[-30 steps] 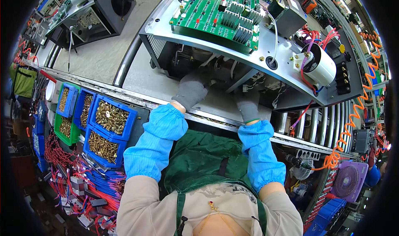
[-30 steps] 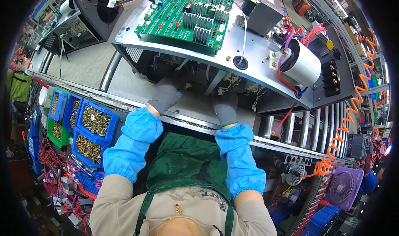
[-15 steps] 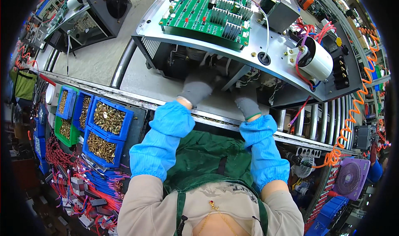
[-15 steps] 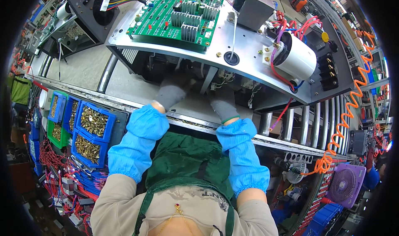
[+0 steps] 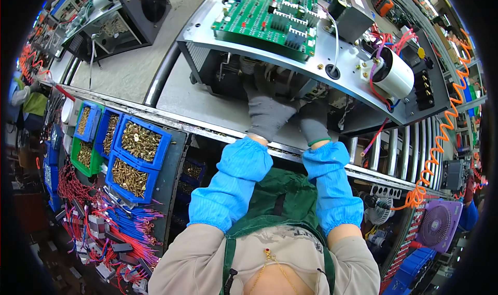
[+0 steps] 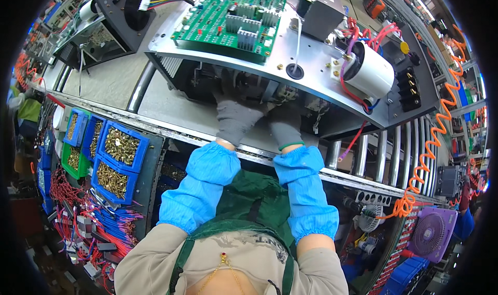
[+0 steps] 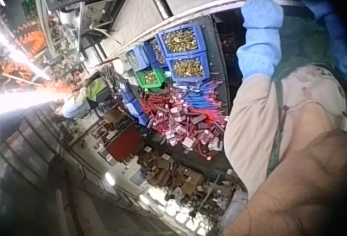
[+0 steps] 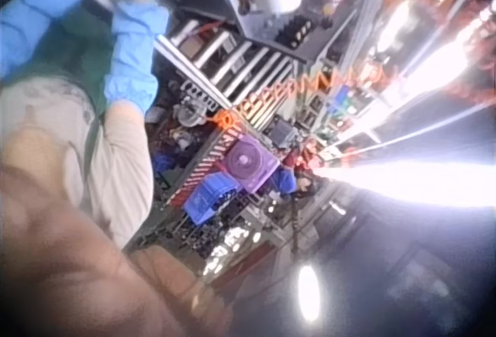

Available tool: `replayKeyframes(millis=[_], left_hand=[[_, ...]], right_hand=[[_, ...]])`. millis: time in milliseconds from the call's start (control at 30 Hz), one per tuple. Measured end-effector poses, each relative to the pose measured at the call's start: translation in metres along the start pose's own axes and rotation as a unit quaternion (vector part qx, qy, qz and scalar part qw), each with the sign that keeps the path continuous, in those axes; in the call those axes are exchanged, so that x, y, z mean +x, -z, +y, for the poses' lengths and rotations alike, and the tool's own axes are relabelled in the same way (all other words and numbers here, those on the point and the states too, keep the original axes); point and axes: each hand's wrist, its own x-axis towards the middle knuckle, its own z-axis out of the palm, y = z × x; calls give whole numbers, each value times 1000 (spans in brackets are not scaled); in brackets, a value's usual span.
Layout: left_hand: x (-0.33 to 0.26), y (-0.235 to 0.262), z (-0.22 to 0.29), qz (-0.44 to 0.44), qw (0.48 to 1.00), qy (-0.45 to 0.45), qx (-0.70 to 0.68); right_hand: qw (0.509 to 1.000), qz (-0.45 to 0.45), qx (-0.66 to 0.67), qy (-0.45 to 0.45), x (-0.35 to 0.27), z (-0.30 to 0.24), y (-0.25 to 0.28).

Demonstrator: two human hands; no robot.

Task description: The person assembles an electronic device on a workbench, connecting wires to a cylindrical component and securing a circuit board. They use pliers to strip and crimp wires, a soldering iron to make connections, and a pneumatic screwdriver to fasten screws. The person also handles a smaller circuit board and organizes components within the device's chassis.

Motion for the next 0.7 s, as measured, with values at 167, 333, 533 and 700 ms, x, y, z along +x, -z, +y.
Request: replayKeyframes(millis=[167, 333, 533, 700], left_hand=[[-5, -3, 11, 9, 997, 6, -74], [1, -21, -1, -7, 996, -88, 18], [7, 1, 11, -74, 996, -32, 43], [-1, -14, -8, -209, 974, -86, 14]], right_hand=[[996, 27, -21, 78, -3, 14, -2], [985, 111, 20, 130, -28, 35, 20], [990, 123, -31, 67, -75, 41, 21], [902, 193, 385, 22, -68, -12, 66]])
